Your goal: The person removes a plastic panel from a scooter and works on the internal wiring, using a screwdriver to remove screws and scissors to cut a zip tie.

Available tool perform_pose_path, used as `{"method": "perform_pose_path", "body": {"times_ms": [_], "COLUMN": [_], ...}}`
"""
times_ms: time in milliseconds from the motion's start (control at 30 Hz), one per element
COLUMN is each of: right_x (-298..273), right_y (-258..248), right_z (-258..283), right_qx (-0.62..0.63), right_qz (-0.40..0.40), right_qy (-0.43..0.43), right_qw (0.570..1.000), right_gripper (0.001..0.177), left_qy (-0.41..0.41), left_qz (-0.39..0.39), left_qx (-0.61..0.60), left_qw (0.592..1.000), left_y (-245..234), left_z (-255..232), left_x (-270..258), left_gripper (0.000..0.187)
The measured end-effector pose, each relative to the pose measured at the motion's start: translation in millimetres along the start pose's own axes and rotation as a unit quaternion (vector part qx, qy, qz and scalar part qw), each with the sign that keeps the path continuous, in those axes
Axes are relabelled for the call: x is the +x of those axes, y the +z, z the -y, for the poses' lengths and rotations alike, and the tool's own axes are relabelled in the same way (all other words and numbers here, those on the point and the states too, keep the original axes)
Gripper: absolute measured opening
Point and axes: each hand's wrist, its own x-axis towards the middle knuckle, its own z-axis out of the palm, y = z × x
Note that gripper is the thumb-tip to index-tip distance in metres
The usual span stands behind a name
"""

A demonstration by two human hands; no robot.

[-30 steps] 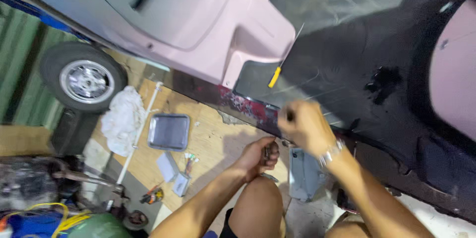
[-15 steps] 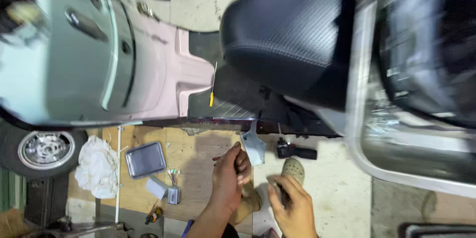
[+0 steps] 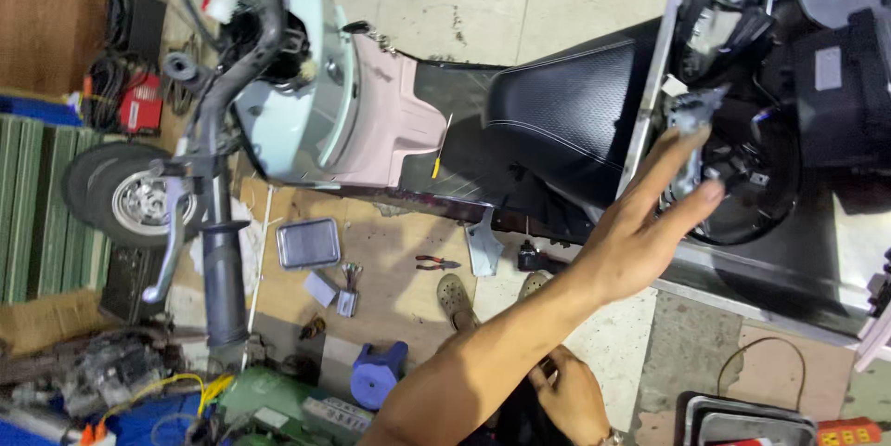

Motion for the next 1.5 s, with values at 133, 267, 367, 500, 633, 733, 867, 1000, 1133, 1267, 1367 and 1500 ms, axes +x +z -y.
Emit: {"method": "perform_pose_path", "body": {"times_ms": [133,267,367,500,633,733,867,1000,1133,1267,1367,1500], "right_x": [12.4,22.7,32.8,35.6,32.8,33.3,36.7,50.4,71.8,100.4,122.2,160.2], "right_y": [-8.1,-18.9,-20.0,-12.6,8.6,29.6,65.5,111.8,169.4,211.9,237.5,248.5], "right_z": [5.1,34.8,54.3,77.0,93.2,109.5,137.2,170.6,206.6,247.1,274.1,305.3], "right_qx": [-0.105,-0.09,-0.115,-0.167,-0.224,-0.261,-0.321,-0.329,-0.264,-0.147,-0.032,0.047], "right_qz": [0.026,0.067,0.076,0.106,0.147,0.179,0.187,0.155,0.161,0.063,0.012,-0.064], "right_qy": [-0.031,-0.057,-0.08,-0.052,-0.061,-0.078,-0.102,-0.132,-0.12,-0.209,-0.212,-0.156], "right_qw": [0.994,0.992,0.987,0.979,0.961,0.946,0.923,0.922,0.944,0.965,0.977,0.985], "right_gripper": [0.031,0.029,0.034,0.039,0.04,0.044,0.038,0.04,0.038,0.036,0.04,0.049], "left_qy": [-0.074,-0.191,-0.298,-0.329,-0.298,-0.277,-0.237,-0.234,-0.263,-0.228,-0.249,-0.254], "left_qz": [-0.029,-0.075,-0.134,-0.22,-0.263,-0.298,-0.3,-0.265,-0.24,-0.239,-0.276,-0.288], "left_qx": [-0.052,-0.074,-0.039,-0.07,-0.117,-0.152,-0.185,-0.19,-0.173,-0.09,-0.051,-0.036], "left_qw": [0.995,0.976,0.944,0.916,0.91,0.901,0.905,0.916,0.918,0.94,0.927,0.923], "left_y": [-22.9,-78.4,-124.7,-162.4,-183.0,-187.7,-206.5,-255.1,-335.6,-448.9,-533.6,-611.0], "left_z": [30.5,92.2,145.3,180.0,183.4,179.3,181.7,181.9,178.6,174.4,165.0,152.2], "left_x": [-50.1,-116.6,-170.6,-232.1,-263.2,-276.5,-301.9,-331.7,-365.5,-399.8,-409.6,-376.9], "left_gripper": [0.041,0.02,0.02,0.02,0.02,0.019,0.019,0.018,0.017,0.018,0.02,0.021]}}
